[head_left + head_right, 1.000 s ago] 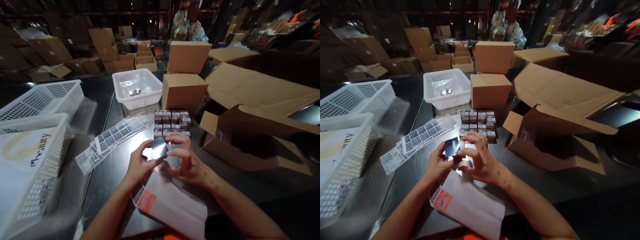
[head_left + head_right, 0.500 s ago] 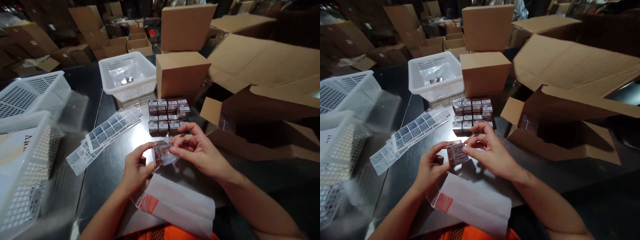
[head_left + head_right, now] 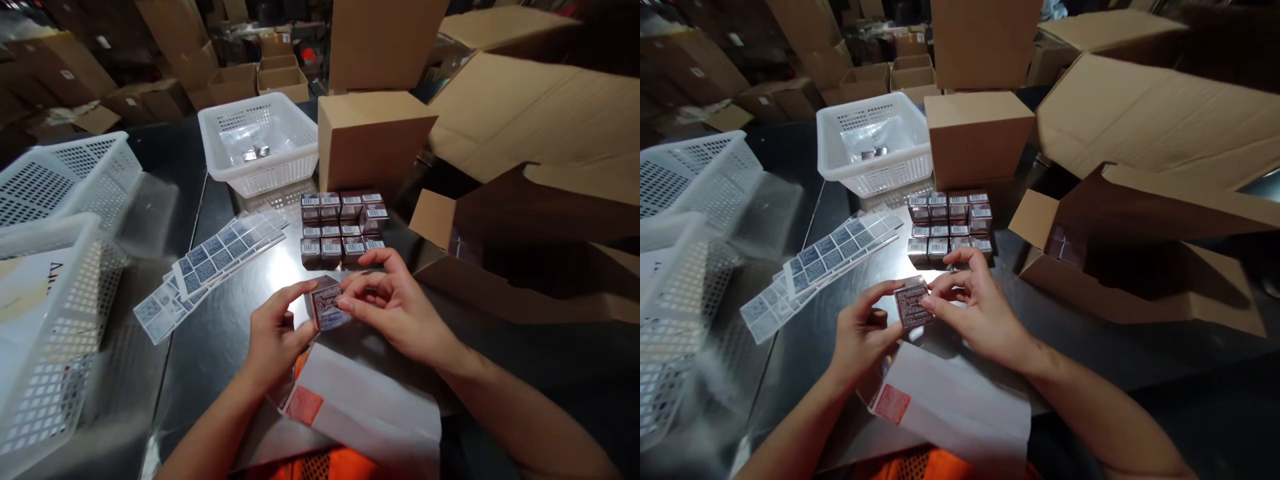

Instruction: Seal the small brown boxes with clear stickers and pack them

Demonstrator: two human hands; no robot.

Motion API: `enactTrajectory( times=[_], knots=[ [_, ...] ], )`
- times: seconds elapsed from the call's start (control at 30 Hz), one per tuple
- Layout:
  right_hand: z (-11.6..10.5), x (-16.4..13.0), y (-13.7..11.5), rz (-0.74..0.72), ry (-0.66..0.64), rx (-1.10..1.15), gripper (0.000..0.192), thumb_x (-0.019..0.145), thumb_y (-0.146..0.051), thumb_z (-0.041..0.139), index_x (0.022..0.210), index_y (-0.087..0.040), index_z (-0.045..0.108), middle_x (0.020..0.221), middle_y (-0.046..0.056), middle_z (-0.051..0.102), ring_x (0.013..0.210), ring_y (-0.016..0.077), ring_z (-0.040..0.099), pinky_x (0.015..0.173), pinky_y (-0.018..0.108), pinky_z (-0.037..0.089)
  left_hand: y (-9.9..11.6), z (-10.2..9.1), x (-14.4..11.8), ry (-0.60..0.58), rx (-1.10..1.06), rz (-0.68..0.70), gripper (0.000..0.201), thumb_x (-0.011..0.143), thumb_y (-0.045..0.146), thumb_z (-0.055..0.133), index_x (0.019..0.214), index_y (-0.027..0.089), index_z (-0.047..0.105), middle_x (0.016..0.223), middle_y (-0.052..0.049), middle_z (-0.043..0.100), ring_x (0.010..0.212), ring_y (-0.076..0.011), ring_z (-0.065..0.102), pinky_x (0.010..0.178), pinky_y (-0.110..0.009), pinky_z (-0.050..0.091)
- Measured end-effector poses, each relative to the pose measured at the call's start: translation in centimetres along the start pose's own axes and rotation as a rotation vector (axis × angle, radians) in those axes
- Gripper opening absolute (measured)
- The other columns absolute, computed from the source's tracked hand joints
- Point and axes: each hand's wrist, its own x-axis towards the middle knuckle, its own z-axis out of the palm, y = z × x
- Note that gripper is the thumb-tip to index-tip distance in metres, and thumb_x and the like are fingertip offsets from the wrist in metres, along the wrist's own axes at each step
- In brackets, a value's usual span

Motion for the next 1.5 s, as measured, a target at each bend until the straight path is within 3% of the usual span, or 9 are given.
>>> enactTrajectory(
  times=[0.5,0.67,0.77,0.87,0.93,1.0,1.17,1.3,1.5],
  knots=[
    [0.7,-0.1,0.1,-0.029,0.062,-0.069,0.051,0.078,-0.032,0.079,0.106,-0.024,0.037,0.077,-0.004,0.065,0.081,0.0137,0.067,0.076,0.026,0.056,0.4,0.1,-0.2,-0.002,-0.014,-0.072,0.042,0.071,0.014,0.076,0.110,0.027,0.070,0.085,0.006,0.069,0.039,0.0012,0.035,0.036,-0.013,0.030],
    [0.9,0.0,1.2,-0.198,0.276,-0.323,0.051,0.077,-0.036,0.082,0.108,-0.026,0.043,0.076,-0.005,0.062,0.073,0.0148,0.064,0.068,0.027,0.054,0.2,0.3,-0.4,0.002,0.088,-0.062,0.042,0.073,0.018,0.078,0.113,0.029,0.070,0.097,0.003,0.072,0.042,-0.0003,0.040,0.040,-0.015,0.034],
    [0.4,-0.6,1.0,-0.426,0.381,-0.635,0.046,0.076,-0.033,0.084,0.106,-0.025,0.051,0.091,-0.001,0.060,0.075,0.0143,0.060,0.069,0.028,0.051,-0.1,0.0,-0.1,0.127,0.213,-0.024,0.048,0.073,0.015,0.076,0.117,0.031,0.067,0.101,0.004,0.071,0.048,-0.0022,0.045,0.046,-0.016,0.039],
    [0.9,-1.7,0.6,-0.646,0.131,-0.827,0.035,0.084,-0.031,0.078,0.106,-0.023,0.052,0.093,0.002,0.060,0.085,0.0179,0.058,0.078,0.032,0.050,-0.4,-0.7,0.8,0.362,0.318,-0.056,0.051,0.072,0.013,0.077,0.119,0.030,0.066,0.108,0.002,0.069,0.060,-0.0059,0.055,0.053,-0.017,0.043],
    [1.8,-2.2,0.9,-0.693,-0.088,-0.926,0.038,0.084,-0.037,0.077,0.109,-0.020,0.054,0.094,0.005,0.062,0.091,0.0221,0.058,0.080,0.036,0.050,-0.6,-1.2,1.6,0.467,0.324,-0.102,0.053,0.071,0.014,0.078,0.120,0.028,0.065,0.112,0.001,0.069,0.056,-0.0052,0.053,0.050,-0.018,0.041],
    [2.8,-2.2,1.9,-0.666,-0.199,-1.037,0.041,0.083,-0.037,0.078,0.112,-0.017,0.057,0.100,0.009,0.064,0.096,0.0258,0.058,0.083,0.040,0.050,-0.7,-1.7,2.2,0.507,0.283,-0.138,0.055,0.071,0.015,0.079,0.122,0.027,0.062,0.115,0.000,0.068,0.047,-0.0025,0.045,0.045,-0.019,0.036],
    [3.8,-1.3,4.8,-0.601,-0.199,-1.002,0.018,0.090,-0.017,0.067,0.107,-0.016,0.061,0.093,0.006,0.068,0.085,0.0210,0.062,0.077,0.035,0.050,-0.9,-1.9,2.5,0.566,0.229,-0.134,0.056,0.069,0.020,0.082,0.121,0.026,0.061,0.109,0.002,0.068,0.045,-0.0017,0.043,0.043,-0.018,0.034],
    [3.6,-1.0,5.1,-0.636,-0.152,-0.984,0.013,0.097,-0.018,0.058,0.108,-0.017,0.063,0.088,0.006,0.071,0.079,0.0197,0.064,0.073,0.032,0.048,-1.1,-1.8,2.4,0.551,0.211,-0.145,0.056,0.072,0.024,0.081,0.123,0.030,0.059,0.113,0.002,0.067,0.047,-0.0027,0.046,0.045,-0.019,0.036],
    [3.8,-1.2,3.9,-0.845,-0.108,-1.109,0.016,0.100,-0.016,0.050,0.098,-0.015,0.066,0.085,0.006,0.072,0.078,0.0192,0.064,0.070,0.033,0.046,-1.5,-2.3,2.9,0.544,0.210,-0.212,0.059,0.070,0.032,0.083,0.123,0.027,0.059,0.115,-0.002,0.069,0.048,-0.0040,0.046,0.049,-0.021,0.037]
  ],
)
